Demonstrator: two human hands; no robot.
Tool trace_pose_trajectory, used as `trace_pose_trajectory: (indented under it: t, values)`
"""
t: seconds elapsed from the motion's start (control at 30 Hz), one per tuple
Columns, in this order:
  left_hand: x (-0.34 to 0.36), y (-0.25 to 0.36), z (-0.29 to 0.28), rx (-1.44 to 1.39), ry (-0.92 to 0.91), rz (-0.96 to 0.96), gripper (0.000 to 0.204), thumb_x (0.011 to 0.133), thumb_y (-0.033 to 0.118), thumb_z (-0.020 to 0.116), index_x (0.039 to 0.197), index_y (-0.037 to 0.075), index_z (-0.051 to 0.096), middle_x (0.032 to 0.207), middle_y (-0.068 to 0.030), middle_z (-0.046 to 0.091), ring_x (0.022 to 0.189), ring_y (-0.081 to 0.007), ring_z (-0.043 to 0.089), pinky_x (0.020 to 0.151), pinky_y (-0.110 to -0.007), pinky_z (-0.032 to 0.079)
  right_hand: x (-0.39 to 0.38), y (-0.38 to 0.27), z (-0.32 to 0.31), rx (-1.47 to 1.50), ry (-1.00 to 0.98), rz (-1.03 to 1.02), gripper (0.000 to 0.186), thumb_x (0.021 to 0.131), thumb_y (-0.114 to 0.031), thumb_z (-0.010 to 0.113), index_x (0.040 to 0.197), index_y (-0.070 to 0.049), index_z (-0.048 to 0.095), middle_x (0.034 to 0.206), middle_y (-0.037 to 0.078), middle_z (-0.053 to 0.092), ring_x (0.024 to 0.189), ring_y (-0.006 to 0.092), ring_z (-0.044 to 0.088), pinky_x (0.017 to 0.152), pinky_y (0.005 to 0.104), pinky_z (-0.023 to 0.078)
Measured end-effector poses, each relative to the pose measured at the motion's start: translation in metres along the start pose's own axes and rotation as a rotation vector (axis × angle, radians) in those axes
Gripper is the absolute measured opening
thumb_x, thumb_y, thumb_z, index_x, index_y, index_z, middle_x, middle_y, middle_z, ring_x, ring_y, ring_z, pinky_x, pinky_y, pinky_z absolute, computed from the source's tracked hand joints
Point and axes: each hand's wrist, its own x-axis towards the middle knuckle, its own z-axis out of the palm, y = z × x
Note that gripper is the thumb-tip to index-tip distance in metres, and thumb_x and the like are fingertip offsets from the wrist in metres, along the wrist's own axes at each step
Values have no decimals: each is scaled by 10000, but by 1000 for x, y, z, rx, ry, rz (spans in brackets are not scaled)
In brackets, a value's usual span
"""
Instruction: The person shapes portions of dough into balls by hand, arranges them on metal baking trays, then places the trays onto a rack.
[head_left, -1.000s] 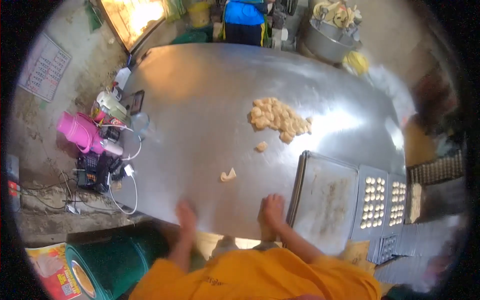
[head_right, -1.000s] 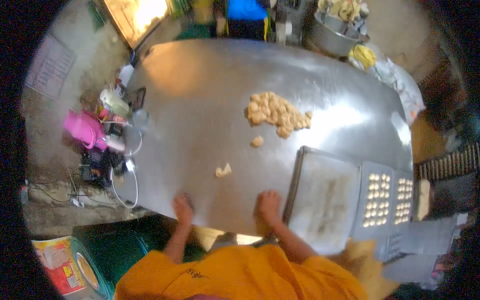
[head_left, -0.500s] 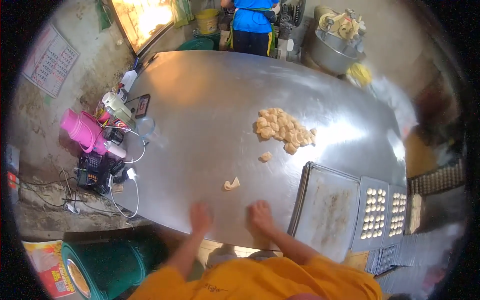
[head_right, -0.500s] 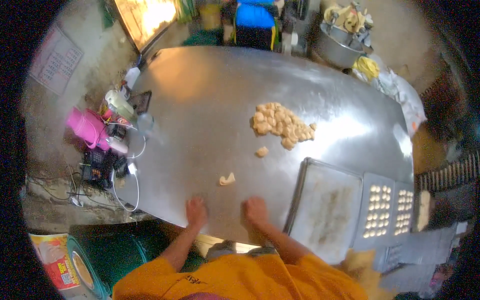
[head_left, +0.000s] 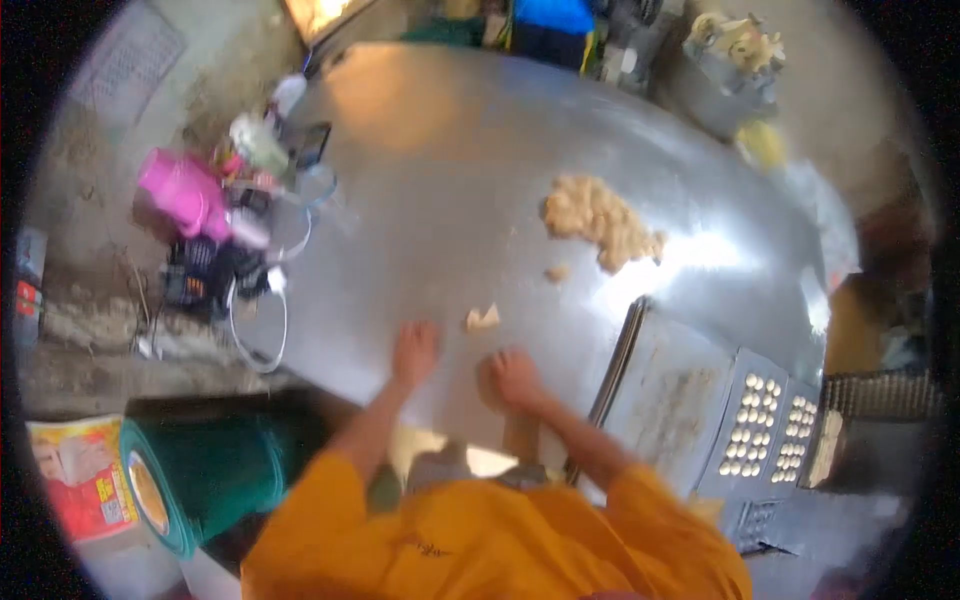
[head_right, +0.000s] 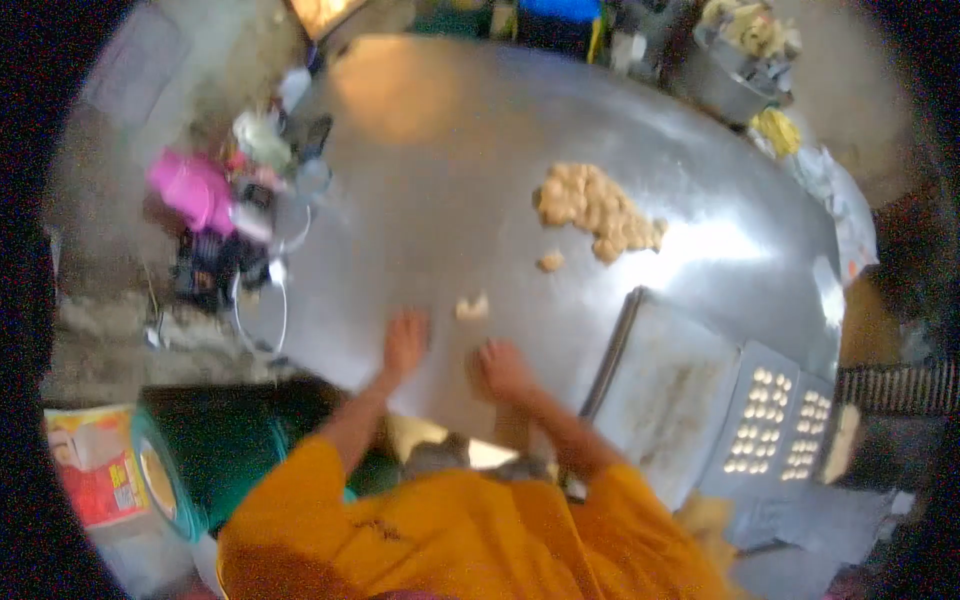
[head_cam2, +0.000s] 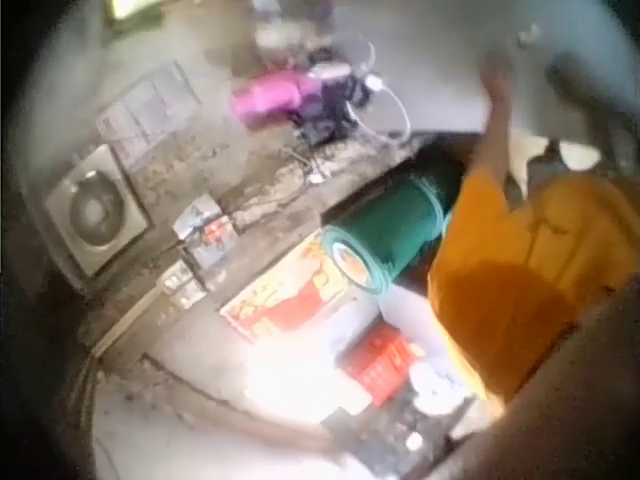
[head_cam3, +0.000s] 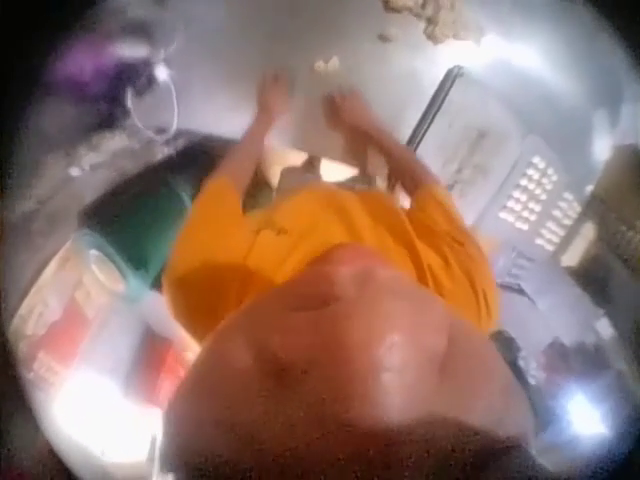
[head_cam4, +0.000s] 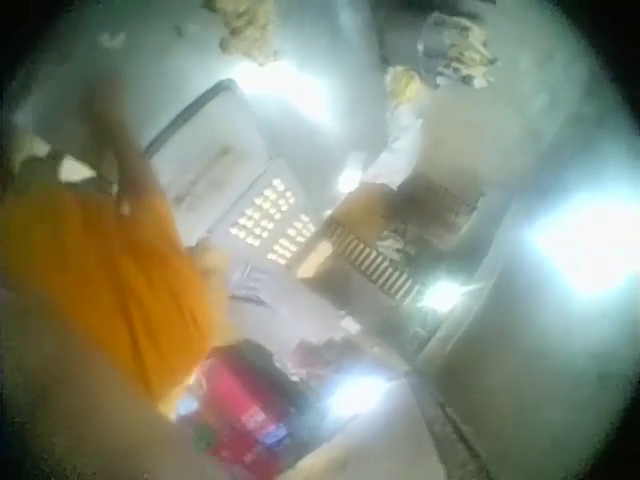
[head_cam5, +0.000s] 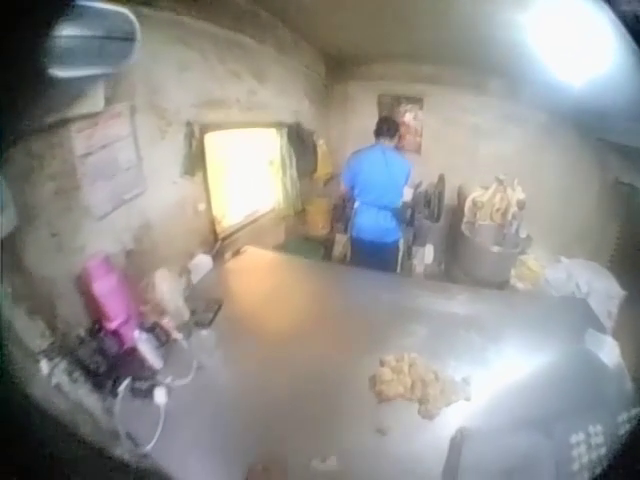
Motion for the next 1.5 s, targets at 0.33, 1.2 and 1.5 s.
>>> trace_pose_trajectory:
  t: [0.33, 1.2, 1.5]
  values:
    - [-63, 39, -23, 57, 40, -78, 176, 853, 205, 546, 939, 54, 571, 898, -132, 593, 875, -317, 561, 798, -460, 438, -54, -8, -18, 63, 154, -1, 162, 756, -99, 480, 893, -39, 541, 893, 174, 510, 878, 358, 475, 780, 450, 390]
    - [132, 440, 8, -471, 116, 523, 225, 778, 294, 673, 885, 97, 696, 908, -55, 647, 843, -252, 561, 777, -405, 381, -166, 233, -223, 386, 788, 523, 172, 773, -110, 694, 926, -35, 669, 918, 110, 649, 752, 221, 625, 705, 320, 497]
    - [128, 299, -8, -410, 102, 42, 316, 780, 287, 654, 1019, 82, 650, 1018, -140, 621, 1044, -309, 517, 913, -448, 383, -171, 217, -227, 234, 688, 644, 258, 807, -209, 655, 1017, -62, 626, 936, 133, 574, 772, 261, 594, 718, 349, 492]
